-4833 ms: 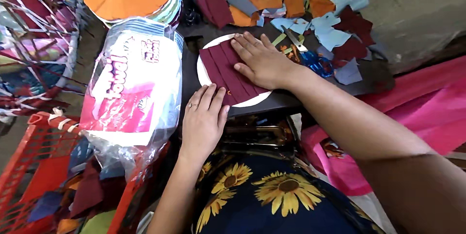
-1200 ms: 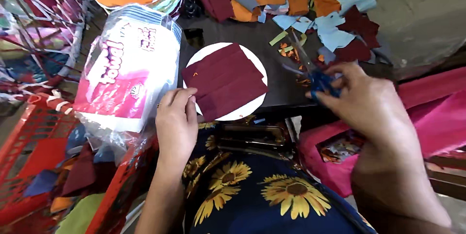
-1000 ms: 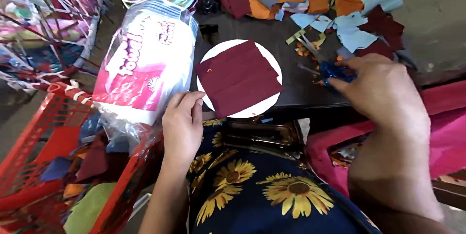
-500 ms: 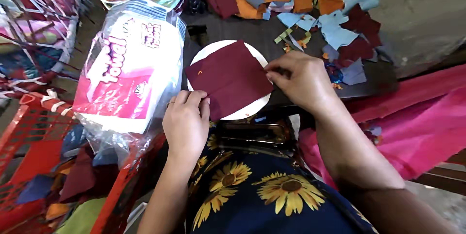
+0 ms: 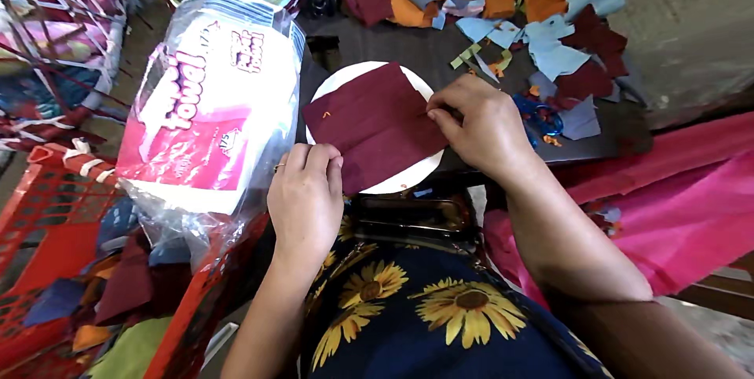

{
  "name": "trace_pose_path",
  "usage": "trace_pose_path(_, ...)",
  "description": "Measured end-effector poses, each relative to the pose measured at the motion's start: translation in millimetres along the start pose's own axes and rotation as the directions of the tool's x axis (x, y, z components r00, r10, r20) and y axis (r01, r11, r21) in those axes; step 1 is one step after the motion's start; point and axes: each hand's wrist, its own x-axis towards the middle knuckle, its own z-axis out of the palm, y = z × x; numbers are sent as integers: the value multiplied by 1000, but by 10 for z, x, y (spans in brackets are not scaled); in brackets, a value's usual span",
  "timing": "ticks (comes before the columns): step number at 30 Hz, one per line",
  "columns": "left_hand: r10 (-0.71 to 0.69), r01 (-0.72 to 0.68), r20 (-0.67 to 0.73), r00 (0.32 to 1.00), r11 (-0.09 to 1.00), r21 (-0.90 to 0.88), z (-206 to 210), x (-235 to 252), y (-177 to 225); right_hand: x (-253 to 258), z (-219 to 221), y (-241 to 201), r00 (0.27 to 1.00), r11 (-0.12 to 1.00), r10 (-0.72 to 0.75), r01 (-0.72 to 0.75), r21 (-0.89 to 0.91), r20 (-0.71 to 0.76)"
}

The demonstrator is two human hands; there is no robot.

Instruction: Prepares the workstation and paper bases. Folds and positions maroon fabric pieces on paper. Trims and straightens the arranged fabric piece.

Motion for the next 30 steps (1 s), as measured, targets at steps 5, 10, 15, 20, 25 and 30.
trace_pose_path(5, -2, 4, 17, 1000, 997, -76, -82, -65, 40, -10, -56, 2, 1000, 999, -15, 16, 31, -13)
trace_pose_path(10, -51, 55, 36, 998, 990, -128, -84, -42, 48, 69, -138, 4, 999, 999, -12, 11, 44, 33)
trace_pose_path(15, -100, 107, 65, 993, 986, -128, -59, 16, 53, 172, -142, 43, 994, 999, -29, 26, 24, 105)
trace_pose_path(20, -122, 128, 64, 990, 987, -102, -44, 48, 66, 212, -98, 43, 991, 1000, 4, -5, 6, 136)
trace_pose_path(25, -117, 119, 30, 993, 986, -120, -132, 26, 31, 13, -103, 32, 999, 999, 30, -31, 26, 35)
trace_pose_path(30, -9, -5, -120, 993, 993, -118, -177, -125, -66, -338, -110, 120, 988, 986, -155, 156, 56, -15)
